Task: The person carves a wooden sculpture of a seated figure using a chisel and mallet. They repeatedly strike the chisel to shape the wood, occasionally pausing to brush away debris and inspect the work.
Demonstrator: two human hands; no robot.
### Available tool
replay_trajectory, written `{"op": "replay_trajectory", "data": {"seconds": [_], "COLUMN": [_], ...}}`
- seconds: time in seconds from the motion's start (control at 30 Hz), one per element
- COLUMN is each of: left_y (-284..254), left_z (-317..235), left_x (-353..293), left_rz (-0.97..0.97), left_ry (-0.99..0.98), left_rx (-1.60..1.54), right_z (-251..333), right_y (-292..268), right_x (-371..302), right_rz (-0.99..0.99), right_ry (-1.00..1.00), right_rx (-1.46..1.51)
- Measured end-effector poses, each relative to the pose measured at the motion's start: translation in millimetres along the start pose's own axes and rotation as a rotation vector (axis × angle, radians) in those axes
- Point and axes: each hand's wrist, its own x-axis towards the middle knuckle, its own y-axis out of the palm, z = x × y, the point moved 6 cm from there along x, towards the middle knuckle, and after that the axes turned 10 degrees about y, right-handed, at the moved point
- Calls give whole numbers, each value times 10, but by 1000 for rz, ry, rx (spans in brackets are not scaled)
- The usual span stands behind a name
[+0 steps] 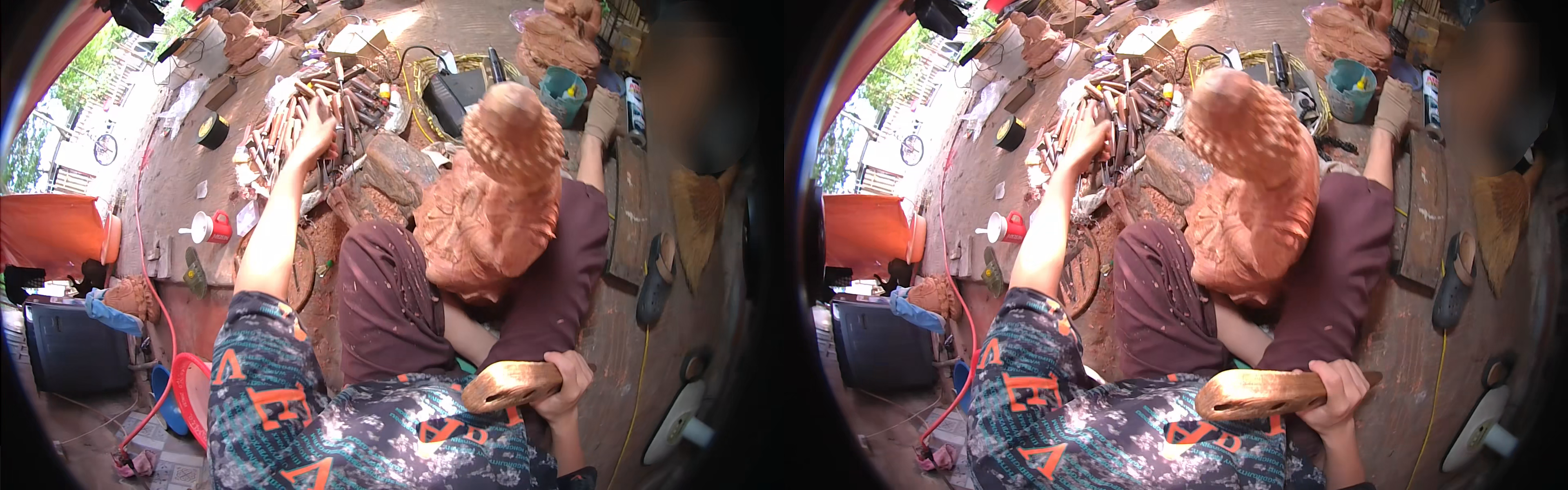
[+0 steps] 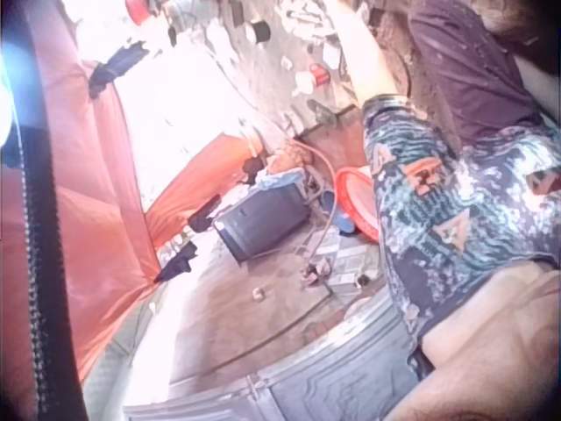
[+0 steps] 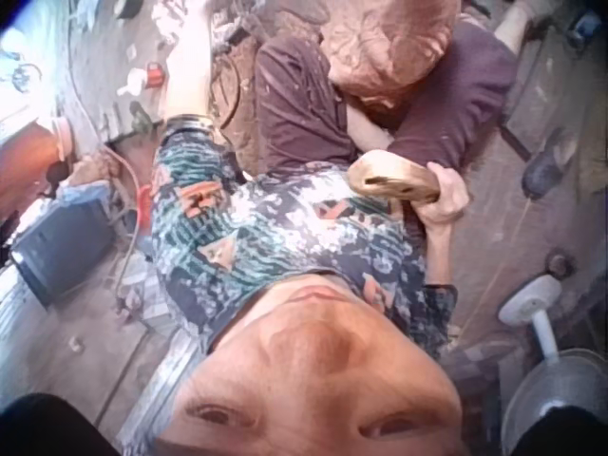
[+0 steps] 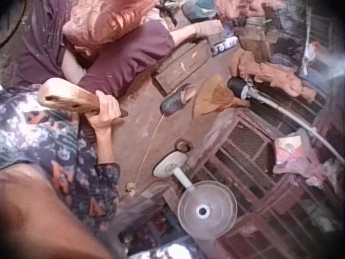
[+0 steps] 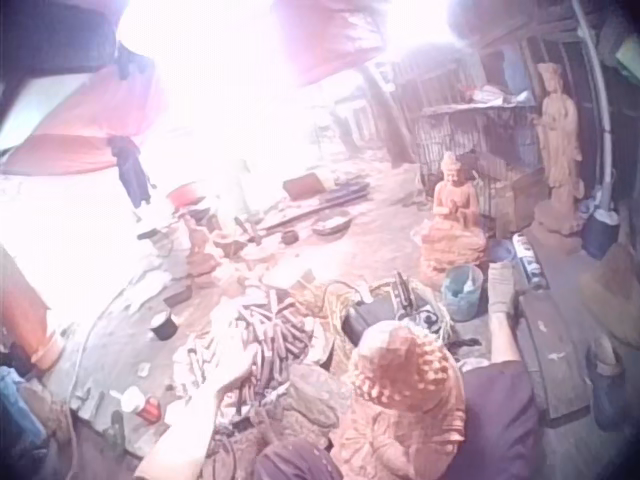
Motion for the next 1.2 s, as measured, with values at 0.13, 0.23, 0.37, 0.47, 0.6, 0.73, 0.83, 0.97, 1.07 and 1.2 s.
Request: {"op": "replay_trajectory", "data": {"seconds": [0.13, 0.23, 0.37, 0.47, 0.6, 0.73, 0.83, 0.97, 1.07, 1.2], "left_y": [499, 742, 934, 948, 951, 887, 726, 100, -166, 65], "left_z": [601, 620, 701, 634, 573, 705, 842, 1557, 1892, 1559], "left_x": [506, 676, 838, 828, 833, 910, 937, 961, 1016, 891], "left_rz": [102, 110, -86, -84, -158, -270, -253, -284, -296, -84], "left_ry": [-55, 120, 229, 170, 164, 221, 189, 139, 144, 106], "left_rx": [79, 321, 372, 386, 330, 355, 303, 191, 192, -60], "right_z": [-99, 25, 39, 45, 59, -9, -72, -92, 44, 12], "right_y": [44, 25, 40, 64, 80, 71, 51, 45, 95, 78], "right_x": [-118, 0, 3, 22, 38, -50, -134, -117, 39, 5], "right_rz": [69, 34, 14, 34, 47, 47, 31, 61, 28, 39], "right_ry": [35, 62, 89, 119, 104, 107, 114, 171, 98, 128], "right_rx": [-101, -132, -171, -195, -219, -245, -241, -223, -243, -247]}}
